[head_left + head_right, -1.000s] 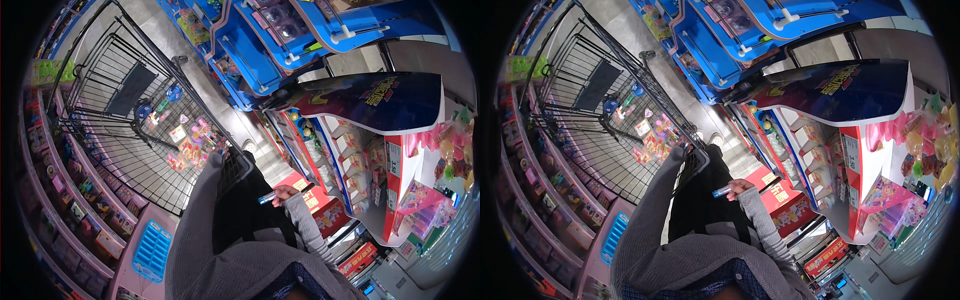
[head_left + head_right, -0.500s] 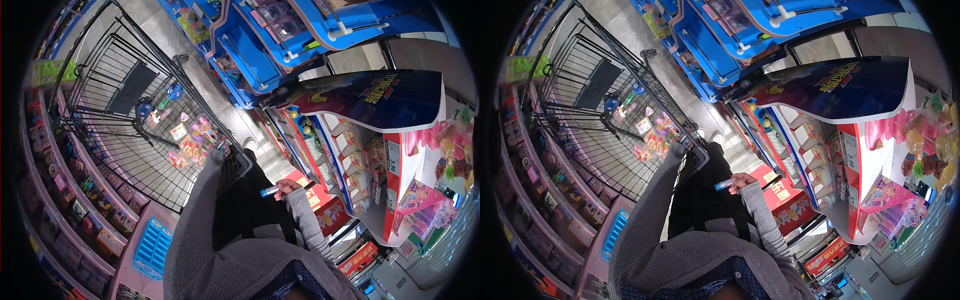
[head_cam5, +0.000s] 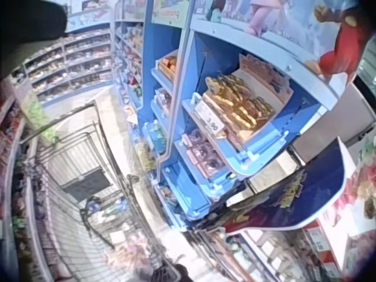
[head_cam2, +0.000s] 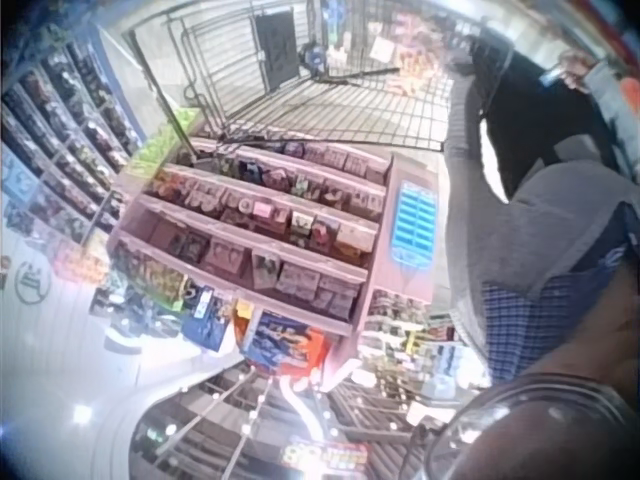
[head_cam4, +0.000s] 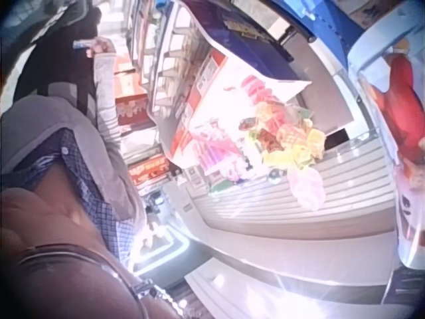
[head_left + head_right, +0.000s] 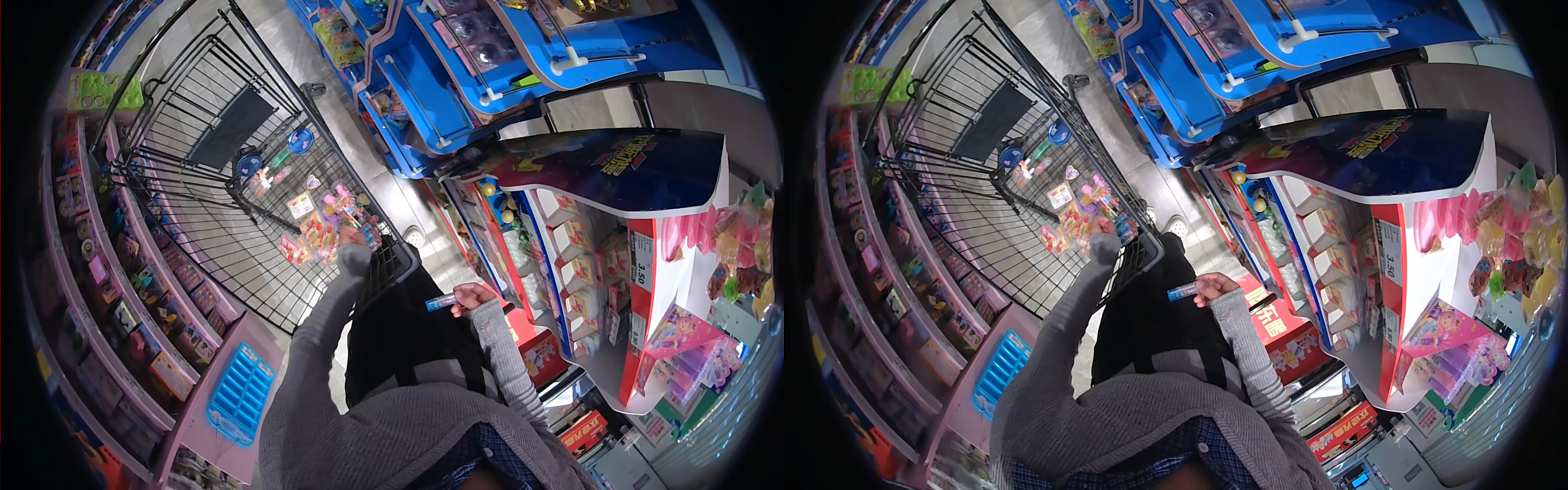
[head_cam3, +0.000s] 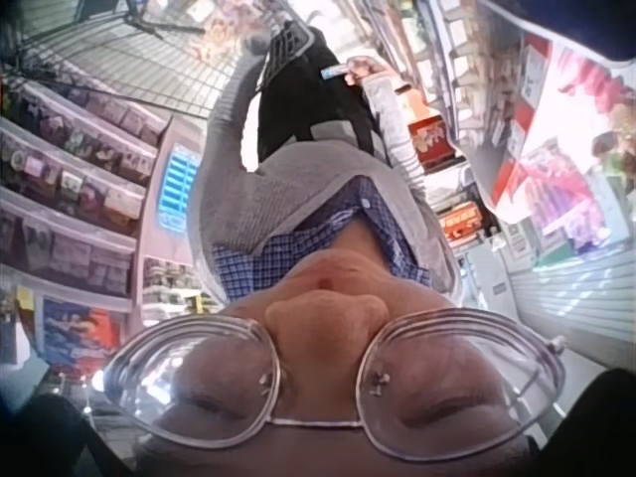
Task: Selecting and organizing various toy products on shelves in a supermarket aisle.
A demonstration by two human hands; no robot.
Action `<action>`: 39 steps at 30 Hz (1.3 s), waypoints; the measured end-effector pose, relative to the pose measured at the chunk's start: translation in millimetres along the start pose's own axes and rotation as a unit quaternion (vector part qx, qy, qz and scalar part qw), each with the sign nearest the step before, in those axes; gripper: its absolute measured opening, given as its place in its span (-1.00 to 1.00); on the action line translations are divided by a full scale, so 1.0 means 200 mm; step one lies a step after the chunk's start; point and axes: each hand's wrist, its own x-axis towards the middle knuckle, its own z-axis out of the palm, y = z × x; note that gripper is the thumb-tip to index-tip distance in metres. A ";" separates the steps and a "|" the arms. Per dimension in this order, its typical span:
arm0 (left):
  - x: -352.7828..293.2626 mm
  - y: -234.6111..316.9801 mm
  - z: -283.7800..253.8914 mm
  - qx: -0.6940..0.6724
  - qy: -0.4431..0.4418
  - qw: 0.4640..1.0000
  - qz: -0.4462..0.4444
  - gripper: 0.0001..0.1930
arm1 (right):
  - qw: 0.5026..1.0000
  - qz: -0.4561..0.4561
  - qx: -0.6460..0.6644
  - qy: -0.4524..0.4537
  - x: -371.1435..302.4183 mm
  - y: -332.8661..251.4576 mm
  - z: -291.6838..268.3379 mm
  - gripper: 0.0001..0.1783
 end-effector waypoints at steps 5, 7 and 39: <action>-0.26 0.79 -0.23 -0.087 -0.203 0.975 0.031 -0.88 | 0.996 -0.038 -0.051 -0.057 -0.01 -0.10 0.13 -0.85; -0.35 0.97 -0.24 -0.054 -0.313 0.939 0.130 -0.76 | 0.991 -0.055 -0.080 -0.090 -0.01 -0.13 0.16 -0.85; 0.07 -0.53 -0.13 0.373 -0.116 0.903 -0.178 -0.63 | 1.000 0.013 0.005 0.025 -0.02 0.21 -0.03 -0.73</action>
